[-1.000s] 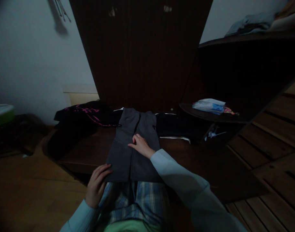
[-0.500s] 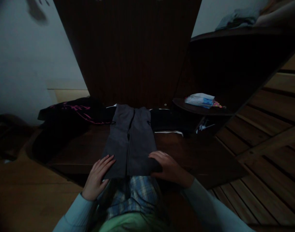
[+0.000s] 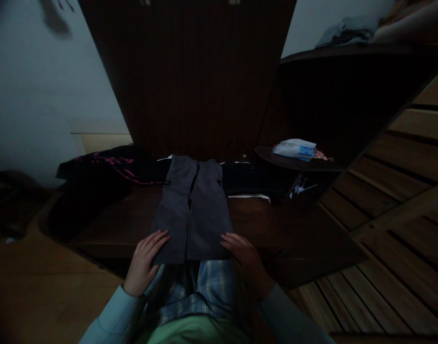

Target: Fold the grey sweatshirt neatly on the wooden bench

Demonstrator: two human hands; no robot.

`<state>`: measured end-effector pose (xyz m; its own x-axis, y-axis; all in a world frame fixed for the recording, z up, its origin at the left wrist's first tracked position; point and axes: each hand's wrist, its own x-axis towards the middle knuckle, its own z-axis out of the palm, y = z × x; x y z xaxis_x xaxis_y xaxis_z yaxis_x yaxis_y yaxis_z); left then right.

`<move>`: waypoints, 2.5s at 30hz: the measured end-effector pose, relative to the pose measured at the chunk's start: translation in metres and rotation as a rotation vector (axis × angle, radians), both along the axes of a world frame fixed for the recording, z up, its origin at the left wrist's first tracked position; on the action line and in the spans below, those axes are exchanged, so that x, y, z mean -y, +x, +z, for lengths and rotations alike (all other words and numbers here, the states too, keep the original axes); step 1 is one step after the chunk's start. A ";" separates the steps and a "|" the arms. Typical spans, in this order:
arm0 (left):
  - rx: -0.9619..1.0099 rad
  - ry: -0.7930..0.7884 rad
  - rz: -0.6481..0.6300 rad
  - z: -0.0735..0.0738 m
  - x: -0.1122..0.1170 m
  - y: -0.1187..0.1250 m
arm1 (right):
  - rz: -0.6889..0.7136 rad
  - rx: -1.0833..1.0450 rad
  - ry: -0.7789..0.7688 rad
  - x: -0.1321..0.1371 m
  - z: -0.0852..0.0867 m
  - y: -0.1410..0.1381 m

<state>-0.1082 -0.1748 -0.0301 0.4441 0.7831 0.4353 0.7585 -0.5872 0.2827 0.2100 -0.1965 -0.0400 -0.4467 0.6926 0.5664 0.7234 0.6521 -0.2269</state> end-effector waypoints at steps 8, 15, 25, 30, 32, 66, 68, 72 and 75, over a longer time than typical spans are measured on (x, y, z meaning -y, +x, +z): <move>0.010 -0.007 0.006 -0.001 -0.001 -0.001 | -0.032 -0.042 0.033 0.008 -0.003 0.009; -0.083 -0.001 0.095 0.012 0.006 0.012 | -0.043 0.061 0.074 0.002 0.002 -0.002; -0.150 -0.071 0.004 0.015 0.008 0.043 | 0.105 0.152 -0.061 0.001 0.009 -0.002; -0.080 -0.092 -0.002 0.021 0.003 0.041 | 0.117 0.105 -0.164 -0.009 0.033 -0.011; -0.035 -0.064 0.009 0.025 0.001 0.043 | 0.101 0.121 -0.191 -0.017 0.038 -0.019; -0.283 -0.020 -0.061 0.013 0.011 0.058 | 0.084 0.183 -0.176 -0.025 0.027 -0.039; -0.275 -0.010 -0.059 0.015 0.011 0.058 | 0.140 0.169 -0.188 -0.023 0.031 -0.035; -0.252 -0.017 -0.043 0.018 0.009 0.060 | 0.034 -0.097 -0.127 -0.014 0.037 -0.010; -0.222 0.007 -0.042 0.017 0.007 0.060 | -0.118 -0.216 -0.093 -0.001 0.034 0.010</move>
